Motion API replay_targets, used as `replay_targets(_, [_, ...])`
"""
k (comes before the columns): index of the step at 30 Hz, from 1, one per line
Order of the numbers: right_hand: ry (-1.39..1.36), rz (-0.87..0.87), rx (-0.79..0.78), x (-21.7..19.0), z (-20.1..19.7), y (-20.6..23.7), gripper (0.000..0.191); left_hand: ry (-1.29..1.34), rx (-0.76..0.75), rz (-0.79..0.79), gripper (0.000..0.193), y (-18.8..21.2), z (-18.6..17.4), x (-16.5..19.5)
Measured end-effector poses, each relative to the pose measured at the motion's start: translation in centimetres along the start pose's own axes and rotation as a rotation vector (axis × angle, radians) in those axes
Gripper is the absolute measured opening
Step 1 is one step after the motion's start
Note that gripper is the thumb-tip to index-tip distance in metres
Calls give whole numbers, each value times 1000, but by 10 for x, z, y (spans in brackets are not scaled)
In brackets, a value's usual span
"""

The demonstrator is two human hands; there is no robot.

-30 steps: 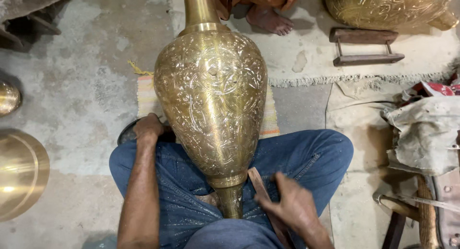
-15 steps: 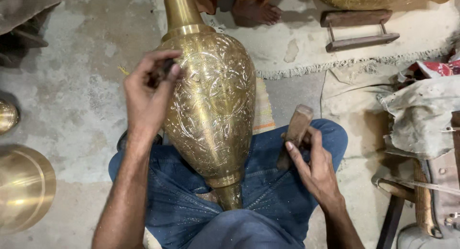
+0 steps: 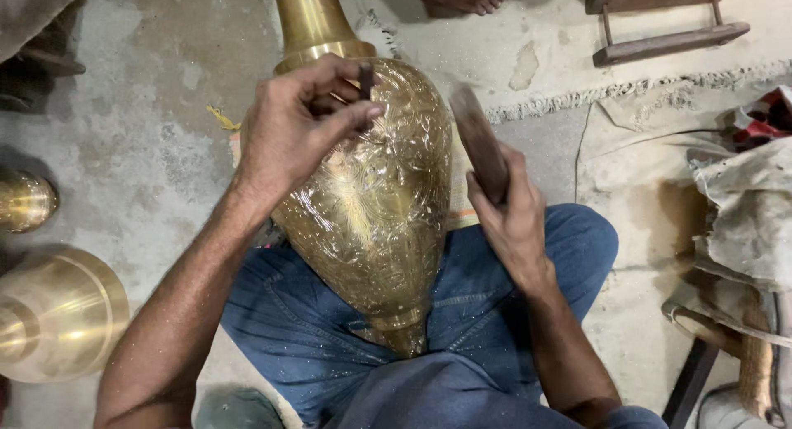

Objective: The person sits cross-legged on the floor with a large engraved brass vase in their lap. They first rub the vase surface with a small abrasive stone, then hold a chisel against the etched floral patterns and strike it with a wooden mallet, working the design across the vase body.

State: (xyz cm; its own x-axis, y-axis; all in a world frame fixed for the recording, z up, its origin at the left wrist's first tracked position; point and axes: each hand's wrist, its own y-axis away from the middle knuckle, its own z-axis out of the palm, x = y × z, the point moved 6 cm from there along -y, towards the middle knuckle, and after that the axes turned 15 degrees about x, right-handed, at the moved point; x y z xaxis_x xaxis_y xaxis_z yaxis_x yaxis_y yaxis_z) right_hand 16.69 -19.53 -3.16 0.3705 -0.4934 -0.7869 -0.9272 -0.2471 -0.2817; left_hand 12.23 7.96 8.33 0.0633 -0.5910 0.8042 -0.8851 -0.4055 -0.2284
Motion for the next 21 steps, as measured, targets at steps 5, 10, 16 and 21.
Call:
replay_targets(5, [127,-290,-30,-27,15,-37,58,-37,-52,161,30,3,9,5])
replay_targets(10, [210,-402,-43,-32,15,-48,53,41,-66,58,32,3,10,-2])
replay_targets(16, [144,-307,-73,-24,12,-80,46,21,-123,129,28,4,7,4])
replay_targets(21, [38,-286,-82,-34,12,-95,41,30,-132,76,31,-3,7,-2])
